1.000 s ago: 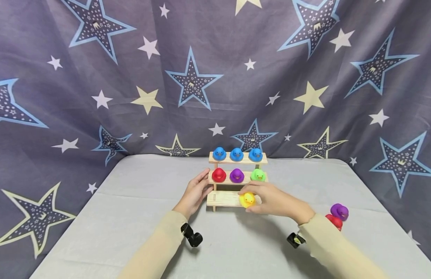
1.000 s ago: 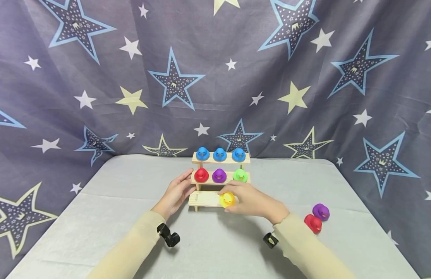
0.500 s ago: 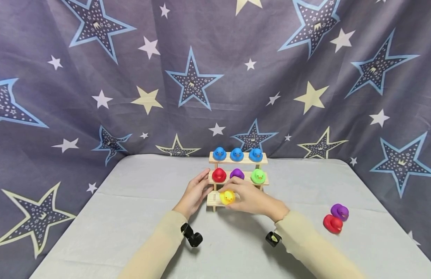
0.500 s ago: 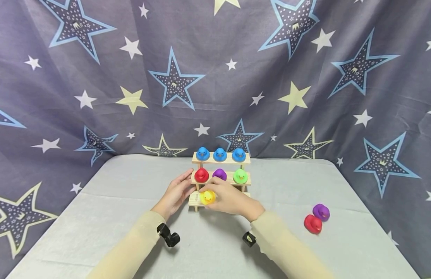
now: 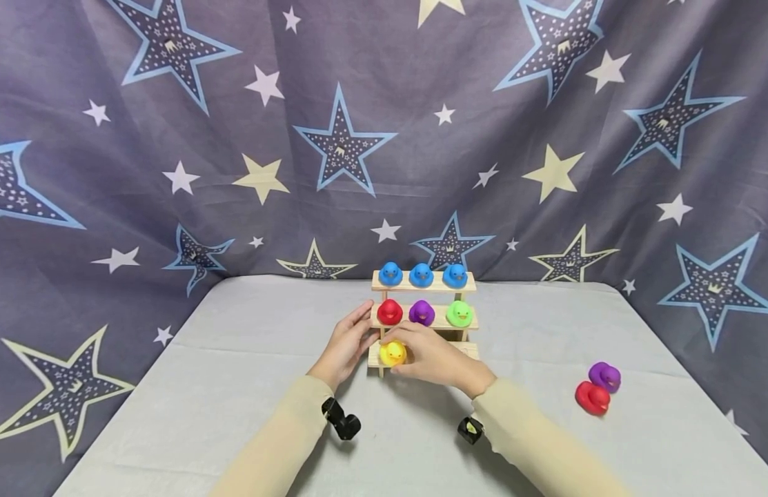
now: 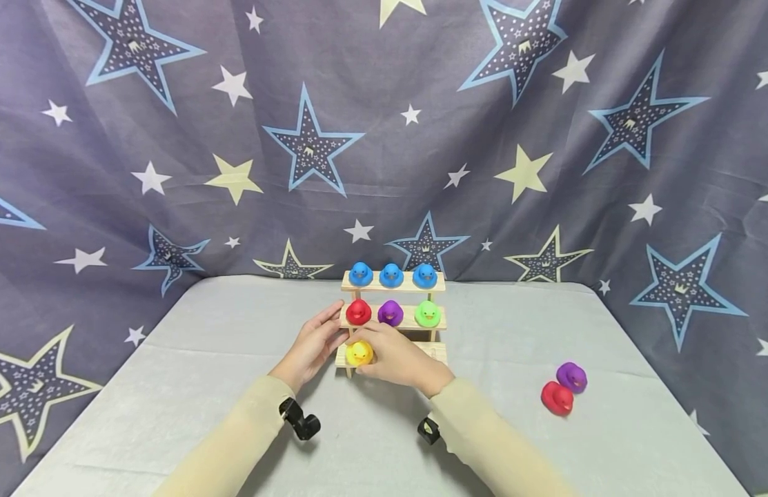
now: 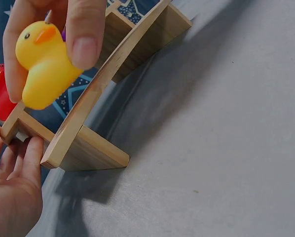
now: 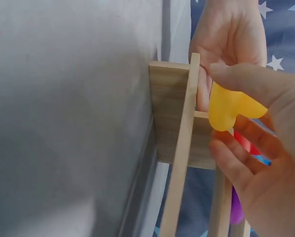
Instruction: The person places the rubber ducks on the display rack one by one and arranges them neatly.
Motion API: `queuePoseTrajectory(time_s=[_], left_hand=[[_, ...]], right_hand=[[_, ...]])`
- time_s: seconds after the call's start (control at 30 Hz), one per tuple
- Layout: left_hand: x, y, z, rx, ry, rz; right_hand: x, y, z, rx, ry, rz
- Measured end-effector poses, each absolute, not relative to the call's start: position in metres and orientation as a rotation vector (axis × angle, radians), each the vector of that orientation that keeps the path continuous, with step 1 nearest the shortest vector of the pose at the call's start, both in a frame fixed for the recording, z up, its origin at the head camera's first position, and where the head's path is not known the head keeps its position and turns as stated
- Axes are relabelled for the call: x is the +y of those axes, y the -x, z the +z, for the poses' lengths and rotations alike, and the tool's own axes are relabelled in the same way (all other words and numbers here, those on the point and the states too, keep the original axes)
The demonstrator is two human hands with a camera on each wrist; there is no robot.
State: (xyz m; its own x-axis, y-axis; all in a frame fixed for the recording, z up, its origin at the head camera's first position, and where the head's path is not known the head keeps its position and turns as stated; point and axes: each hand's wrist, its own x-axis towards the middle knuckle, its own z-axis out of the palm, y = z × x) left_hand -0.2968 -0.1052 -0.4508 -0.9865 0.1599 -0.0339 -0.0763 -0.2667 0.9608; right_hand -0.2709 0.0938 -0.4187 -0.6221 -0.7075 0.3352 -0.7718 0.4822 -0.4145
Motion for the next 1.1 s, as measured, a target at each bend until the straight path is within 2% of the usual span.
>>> queuePoseTrajectory(time_s=[1.1], left_hand=[[-0.106, 0.298, -0.453, 1.769, -0.100, 2.407]], right_hand=[[0.079, 0.272, -0.430, -2.588, -1.137, 0.824]])
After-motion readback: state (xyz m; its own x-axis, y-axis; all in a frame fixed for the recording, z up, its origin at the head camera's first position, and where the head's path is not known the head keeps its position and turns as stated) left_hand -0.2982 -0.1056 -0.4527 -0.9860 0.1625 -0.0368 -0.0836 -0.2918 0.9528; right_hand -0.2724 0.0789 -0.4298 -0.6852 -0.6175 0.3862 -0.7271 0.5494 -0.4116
